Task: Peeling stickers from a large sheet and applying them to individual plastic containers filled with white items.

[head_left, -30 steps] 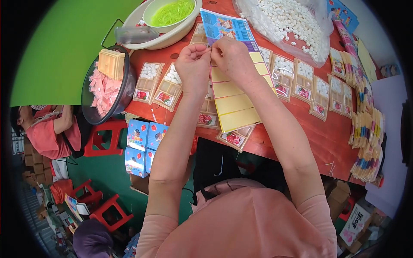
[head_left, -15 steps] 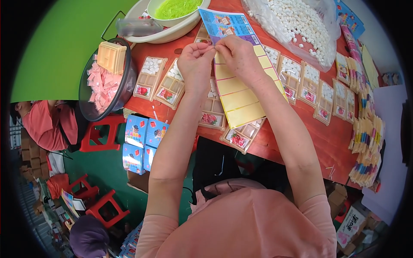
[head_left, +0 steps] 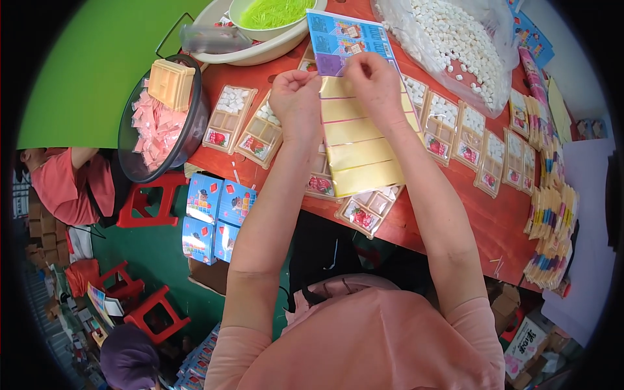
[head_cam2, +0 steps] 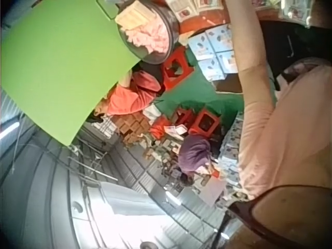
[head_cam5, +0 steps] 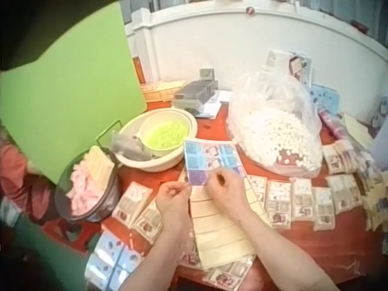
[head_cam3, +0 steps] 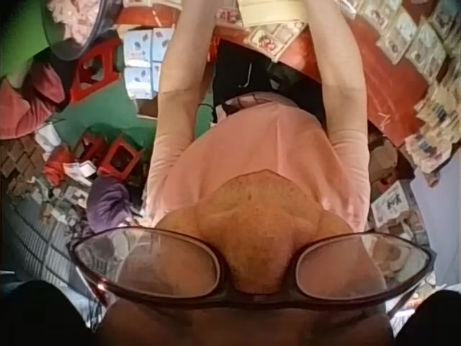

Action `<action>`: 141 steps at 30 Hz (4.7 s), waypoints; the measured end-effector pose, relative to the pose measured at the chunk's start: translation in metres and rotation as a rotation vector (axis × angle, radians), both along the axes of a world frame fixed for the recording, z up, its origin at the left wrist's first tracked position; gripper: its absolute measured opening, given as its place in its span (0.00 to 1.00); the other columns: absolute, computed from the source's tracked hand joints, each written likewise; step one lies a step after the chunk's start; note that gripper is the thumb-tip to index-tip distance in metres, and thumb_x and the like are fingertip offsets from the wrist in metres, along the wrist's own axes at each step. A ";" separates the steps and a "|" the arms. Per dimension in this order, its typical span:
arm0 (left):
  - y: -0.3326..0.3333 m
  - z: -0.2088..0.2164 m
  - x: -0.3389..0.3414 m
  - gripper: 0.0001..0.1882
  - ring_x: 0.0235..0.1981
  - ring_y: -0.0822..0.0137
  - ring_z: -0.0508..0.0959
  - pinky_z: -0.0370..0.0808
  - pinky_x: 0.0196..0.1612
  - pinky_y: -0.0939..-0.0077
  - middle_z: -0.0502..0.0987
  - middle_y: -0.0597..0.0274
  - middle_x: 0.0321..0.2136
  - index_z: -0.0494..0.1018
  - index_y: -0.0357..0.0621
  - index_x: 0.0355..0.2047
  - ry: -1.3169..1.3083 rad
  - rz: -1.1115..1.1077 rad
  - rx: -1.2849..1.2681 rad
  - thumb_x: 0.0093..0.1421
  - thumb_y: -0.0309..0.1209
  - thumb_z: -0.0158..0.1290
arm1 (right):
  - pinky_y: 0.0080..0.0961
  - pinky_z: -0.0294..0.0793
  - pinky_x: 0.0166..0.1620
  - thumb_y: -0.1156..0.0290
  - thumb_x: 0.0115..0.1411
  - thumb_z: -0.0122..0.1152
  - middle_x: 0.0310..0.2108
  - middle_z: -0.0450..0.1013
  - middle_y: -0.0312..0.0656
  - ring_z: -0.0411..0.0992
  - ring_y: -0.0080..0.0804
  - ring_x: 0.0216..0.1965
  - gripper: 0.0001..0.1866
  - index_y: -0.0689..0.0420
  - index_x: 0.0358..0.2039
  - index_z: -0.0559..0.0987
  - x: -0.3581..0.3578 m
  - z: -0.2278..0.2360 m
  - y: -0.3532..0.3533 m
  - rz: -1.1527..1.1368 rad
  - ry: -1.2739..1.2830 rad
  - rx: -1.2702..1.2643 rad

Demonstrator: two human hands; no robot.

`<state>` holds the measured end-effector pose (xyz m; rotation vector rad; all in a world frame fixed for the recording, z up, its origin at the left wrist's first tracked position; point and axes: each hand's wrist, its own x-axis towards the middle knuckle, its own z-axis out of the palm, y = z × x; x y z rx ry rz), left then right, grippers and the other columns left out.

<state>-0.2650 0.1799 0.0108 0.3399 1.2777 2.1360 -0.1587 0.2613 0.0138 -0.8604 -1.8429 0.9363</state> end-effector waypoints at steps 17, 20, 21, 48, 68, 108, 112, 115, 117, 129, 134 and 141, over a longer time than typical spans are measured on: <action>-0.009 0.007 0.018 0.09 0.30 0.74 0.79 0.76 0.35 0.81 0.79 0.59 0.30 0.70 0.37 0.33 0.417 -0.034 -0.040 0.55 0.15 0.58 | 0.39 0.75 0.38 0.76 0.57 0.61 0.31 0.76 0.53 0.76 0.52 0.34 0.06 0.65 0.33 0.80 0.018 0.034 0.002 0.301 -0.364 0.456; -0.008 0.005 0.020 0.06 0.26 0.75 0.78 0.76 0.32 0.79 0.79 0.61 0.27 0.72 0.36 0.30 0.694 0.024 -0.118 0.55 0.16 0.58 | 0.39 0.75 0.37 0.77 0.56 0.60 0.30 0.76 0.53 0.75 0.52 0.33 0.06 0.65 0.33 0.79 0.019 0.039 0.005 0.348 -0.422 0.507; -0.007 0.005 0.020 0.05 0.25 0.76 0.78 0.76 0.31 0.78 0.78 0.62 0.26 0.72 0.35 0.29 0.711 0.047 -0.106 0.55 0.16 0.58 | 0.39 0.75 0.37 0.77 0.56 0.60 0.29 0.76 0.53 0.75 0.51 0.32 0.05 0.66 0.32 0.79 0.019 0.041 0.005 0.353 -0.416 0.503; 0.029 -0.020 0.022 0.08 0.31 0.45 0.73 0.68 0.33 0.55 0.72 0.48 0.23 0.67 0.37 0.25 0.636 0.377 -0.091 0.44 0.13 0.47 | 0.19 0.74 0.38 0.64 0.63 0.60 0.31 0.78 0.37 0.76 0.23 0.34 0.13 0.63 0.36 0.79 0.036 0.013 0.043 0.075 -0.402 0.001; -0.017 0.031 0.094 0.06 0.39 0.46 0.73 0.72 0.42 0.59 0.73 0.41 0.36 0.72 0.28 0.28 1.019 0.287 -0.362 0.49 0.20 0.50 | 0.33 0.80 0.46 0.76 0.59 0.61 0.34 0.78 0.51 0.77 0.41 0.41 0.11 0.73 0.36 0.76 0.296 0.150 -0.127 -0.772 0.089 0.415; -0.207 0.078 0.275 0.11 0.23 0.64 0.76 0.71 0.29 0.64 0.75 0.47 0.20 0.74 0.28 0.26 0.041 -0.173 0.161 0.59 0.28 0.52 | 0.33 0.72 0.47 0.60 0.69 0.51 0.46 0.71 0.45 0.71 0.35 0.42 0.19 0.63 0.51 0.71 0.349 0.041 -0.218 -0.027 0.595 -0.425; -0.206 0.073 0.274 0.11 0.22 0.64 0.75 0.71 0.29 0.64 0.74 0.48 0.18 0.73 0.29 0.25 0.072 -0.163 0.111 0.59 0.27 0.51 | 0.32 0.72 0.45 0.63 0.68 0.55 0.41 0.73 0.43 0.71 0.35 0.39 0.16 0.63 0.48 0.73 0.358 0.040 -0.214 0.089 0.629 -0.474; -0.207 0.071 0.268 0.10 0.22 0.64 0.75 0.70 0.29 0.64 0.74 0.48 0.18 0.74 0.29 0.26 -0.011 -0.188 0.085 0.58 0.26 0.50 | 0.32 0.73 0.45 0.66 0.67 0.57 0.39 0.75 0.43 0.72 0.34 0.38 0.14 0.63 0.47 0.74 0.348 0.043 -0.217 0.161 0.619 -0.522; -0.201 0.067 0.268 0.10 0.22 0.63 0.76 0.70 0.29 0.63 0.75 0.49 0.18 0.74 0.30 0.25 0.004 -0.144 0.065 0.58 0.26 0.51 | 0.31 0.72 0.45 0.67 0.67 0.58 0.39 0.75 0.42 0.72 0.33 0.39 0.14 0.63 0.47 0.75 0.348 0.040 -0.212 0.153 0.605 -0.523; -0.208 0.068 0.249 0.12 0.22 0.63 0.75 0.71 0.30 0.65 0.75 0.51 0.18 0.76 0.31 0.24 -0.016 -0.139 0.042 0.55 0.31 0.55 | 0.30 0.73 0.44 0.71 0.66 0.59 0.40 0.78 0.42 0.75 0.31 0.38 0.11 0.61 0.46 0.76 0.339 0.059 -0.210 0.197 0.509 -0.565; -0.205 0.053 0.242 0.11 0.22 0.68 0.74 0.70 0.30 0.66 0.76 0.54 0.18 0.79 0.32 0.25 -0.027 -0.165 0.051 0.55 0.31 0.57 | 0.27 0.73 0.43 0.73 0.65 0.59 0.39 0.77 0.42 0.74 0.29 0.36 0.10 0.61 0.46 0.75 0.346 0.048 -0.200 0.216 0.467 -0.505; -0.206 0.033 0.246 0.13 0.21 0.70 0.74 0.70 0.29 0.69 0.77 0.57 0.18 0.78 0.32 0.24 0.016 -0.246 -0.011 0.56 0.32 0.58 | 0.26 0.76 0.42 0.74 0.66 0.58 0.35 0.78 0.42 0.75 0.28 0.33 0.08 0.62 0.43 0.75 0.355 0.032 -0.220 0.030 0.458 -0.459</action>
